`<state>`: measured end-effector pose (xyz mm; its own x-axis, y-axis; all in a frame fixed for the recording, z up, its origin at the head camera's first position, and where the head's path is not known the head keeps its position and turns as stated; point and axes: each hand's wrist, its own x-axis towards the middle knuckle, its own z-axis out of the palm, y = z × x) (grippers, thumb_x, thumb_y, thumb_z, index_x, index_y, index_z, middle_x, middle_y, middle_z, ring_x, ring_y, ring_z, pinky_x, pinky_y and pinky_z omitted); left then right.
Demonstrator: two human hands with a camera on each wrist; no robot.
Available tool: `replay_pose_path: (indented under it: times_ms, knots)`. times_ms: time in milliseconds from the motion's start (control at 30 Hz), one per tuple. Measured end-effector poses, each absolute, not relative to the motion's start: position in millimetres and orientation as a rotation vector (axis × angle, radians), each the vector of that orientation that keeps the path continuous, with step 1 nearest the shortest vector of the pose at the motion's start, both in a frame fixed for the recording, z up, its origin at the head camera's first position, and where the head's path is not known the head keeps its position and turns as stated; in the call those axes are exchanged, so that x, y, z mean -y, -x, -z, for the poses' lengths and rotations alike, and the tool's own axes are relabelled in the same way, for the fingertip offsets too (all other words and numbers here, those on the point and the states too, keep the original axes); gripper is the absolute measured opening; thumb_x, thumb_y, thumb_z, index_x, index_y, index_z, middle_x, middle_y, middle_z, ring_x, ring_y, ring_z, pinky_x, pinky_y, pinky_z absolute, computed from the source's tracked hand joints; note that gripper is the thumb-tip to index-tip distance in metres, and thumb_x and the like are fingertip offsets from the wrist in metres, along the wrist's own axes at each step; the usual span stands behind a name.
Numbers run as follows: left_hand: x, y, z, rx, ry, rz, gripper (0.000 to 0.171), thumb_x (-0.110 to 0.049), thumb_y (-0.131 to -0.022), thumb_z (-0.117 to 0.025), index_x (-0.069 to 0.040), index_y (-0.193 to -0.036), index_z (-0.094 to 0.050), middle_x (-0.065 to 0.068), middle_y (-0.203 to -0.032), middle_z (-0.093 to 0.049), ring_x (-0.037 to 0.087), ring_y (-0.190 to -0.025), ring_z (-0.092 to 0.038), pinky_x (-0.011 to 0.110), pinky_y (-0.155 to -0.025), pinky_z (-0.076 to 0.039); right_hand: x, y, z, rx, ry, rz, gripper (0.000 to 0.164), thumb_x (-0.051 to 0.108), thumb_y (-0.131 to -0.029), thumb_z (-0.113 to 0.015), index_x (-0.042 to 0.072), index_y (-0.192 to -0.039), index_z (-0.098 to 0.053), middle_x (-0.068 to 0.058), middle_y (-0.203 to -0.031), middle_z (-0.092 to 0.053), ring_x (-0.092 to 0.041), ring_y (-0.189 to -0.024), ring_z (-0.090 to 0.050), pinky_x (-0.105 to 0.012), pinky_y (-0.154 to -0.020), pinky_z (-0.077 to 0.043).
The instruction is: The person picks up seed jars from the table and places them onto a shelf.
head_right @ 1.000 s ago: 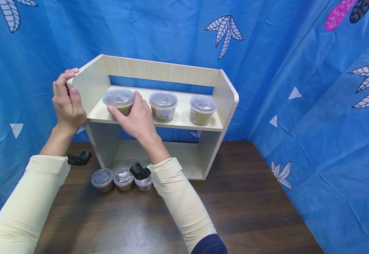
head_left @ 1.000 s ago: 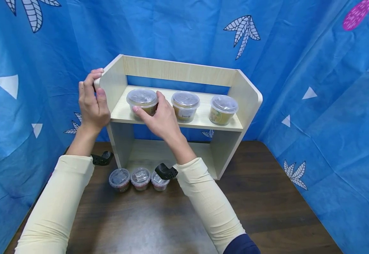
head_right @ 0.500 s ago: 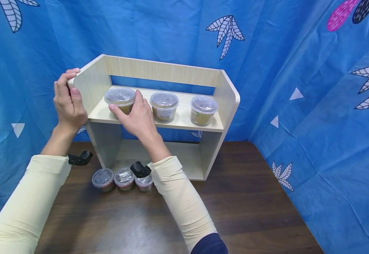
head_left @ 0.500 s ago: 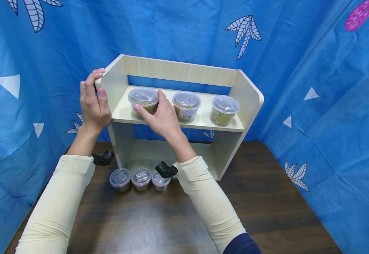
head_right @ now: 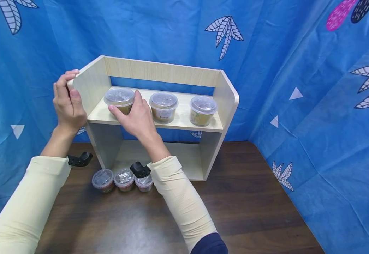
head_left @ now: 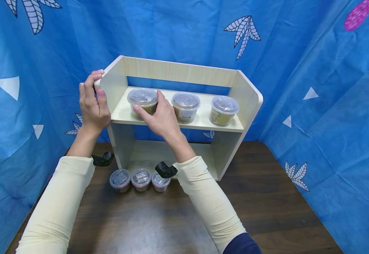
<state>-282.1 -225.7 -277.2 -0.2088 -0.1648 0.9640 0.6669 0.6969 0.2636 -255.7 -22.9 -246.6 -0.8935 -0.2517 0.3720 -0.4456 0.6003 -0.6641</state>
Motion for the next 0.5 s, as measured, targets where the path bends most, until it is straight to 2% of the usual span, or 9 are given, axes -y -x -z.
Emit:
replay_pose_path:
  times_ms: [233, 500]
  knots:
    - [226.5, 280.7, 278.9, 1.629, 0.409, 0.795, 0.039, -0.023, -0.095, -0.041, -0.002, -0.127, -0.049, 0.002, -0.139, -0.057, 0.031, -0.107, -0.053, 0.038, -0.082, -0.047, 23.3, 255.0, 247.4, 2.581, -0.581, -1.179, 0.087, 0.051, -0.089, -0.066, 0.006, -0.153, -0.027, -0.010, -0.142, -0.050, -0.021, -0.127, -0.050, -0.036, -0.105, -0.040]
    - [227.3, 280.6, 277.4, 1.629, 0.416, 0.796, 0.040, -0.023, -0.095, -0.042, -0.001, -0.128, -0.048, 0.003, -0.139, -0.056, 0.031, -0.108, -0.053, 0.037, -0.082, -0.046, 22.4, 248.6, 251.0, 2.551, -0.577, -1.226, 0.098, 0.051, -0.086, -0.069, 0.008, -0.156, -0.016, -0.012, -0.145, -0.048, -0.022, -0.128, -0.050, -0.038, -0.105, -0.040]
